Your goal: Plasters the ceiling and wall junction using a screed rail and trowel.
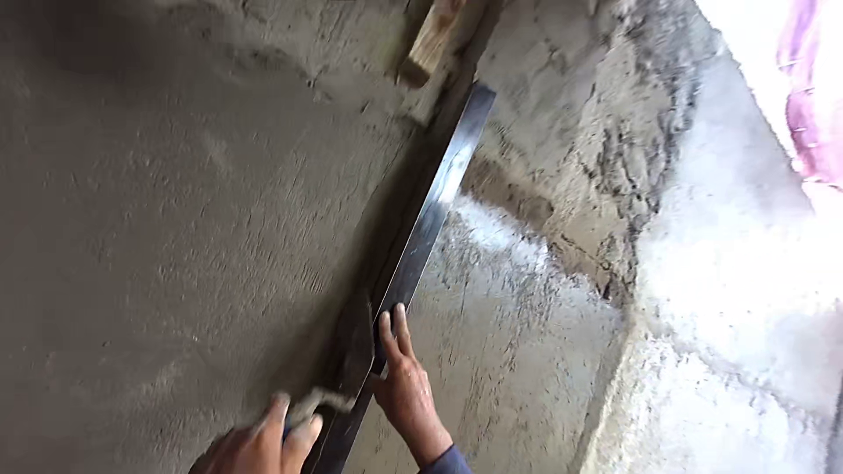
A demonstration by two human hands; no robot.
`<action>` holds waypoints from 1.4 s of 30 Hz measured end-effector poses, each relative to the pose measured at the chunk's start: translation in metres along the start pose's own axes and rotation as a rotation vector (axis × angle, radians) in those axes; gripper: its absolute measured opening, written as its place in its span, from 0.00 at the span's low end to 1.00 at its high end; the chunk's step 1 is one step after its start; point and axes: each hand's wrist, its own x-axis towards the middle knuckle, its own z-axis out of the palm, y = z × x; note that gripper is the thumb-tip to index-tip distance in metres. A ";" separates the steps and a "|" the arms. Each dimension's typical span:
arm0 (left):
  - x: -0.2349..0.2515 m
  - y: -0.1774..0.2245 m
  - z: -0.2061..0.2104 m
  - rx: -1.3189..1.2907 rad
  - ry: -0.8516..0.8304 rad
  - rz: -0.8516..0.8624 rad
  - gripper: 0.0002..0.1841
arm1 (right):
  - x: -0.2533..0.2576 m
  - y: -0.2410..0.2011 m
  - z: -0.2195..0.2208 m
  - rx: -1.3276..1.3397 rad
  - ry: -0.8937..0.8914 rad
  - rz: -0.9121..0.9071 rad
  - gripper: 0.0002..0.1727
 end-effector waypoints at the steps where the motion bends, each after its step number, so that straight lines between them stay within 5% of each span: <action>1: 0.021 0.019 -0.013 0.010 0.050 0.033 0.34 | 0.001 -0.001 -0.001 -0.008 -0.014 0.013 0.60; 9: 0.159 0.132 -0.093 -0.009 0.121 0.145 0.31 | 0.000 -0.001 0.003 -0.006 0.006 0.002 0.64; 19: 0.188 0.170 -0.112 -0.100 0.030 0.065 0.29 | -0.004 -0.003 0.005 -0.020 -0.011 0.011 0.60; 26: 0.127 0.117 -0.069 -0.109 -0.079 -0.034 0.28 | -0.009 0.001 0.005 0.026 0.049 -0.079 0.64; 33: 0.047 0.024 0.015 -0.007 -0.147 -0.124 0.28 | -0.004 0.001 0.000 0.021 -0.004 -0.066 0.62; 42: -0.045 -0.078 0.088 0.007 -0.316 -0.239 0.38 | -0.001 0.001 -0.003 -0.001 -0.008 -0.067 0.68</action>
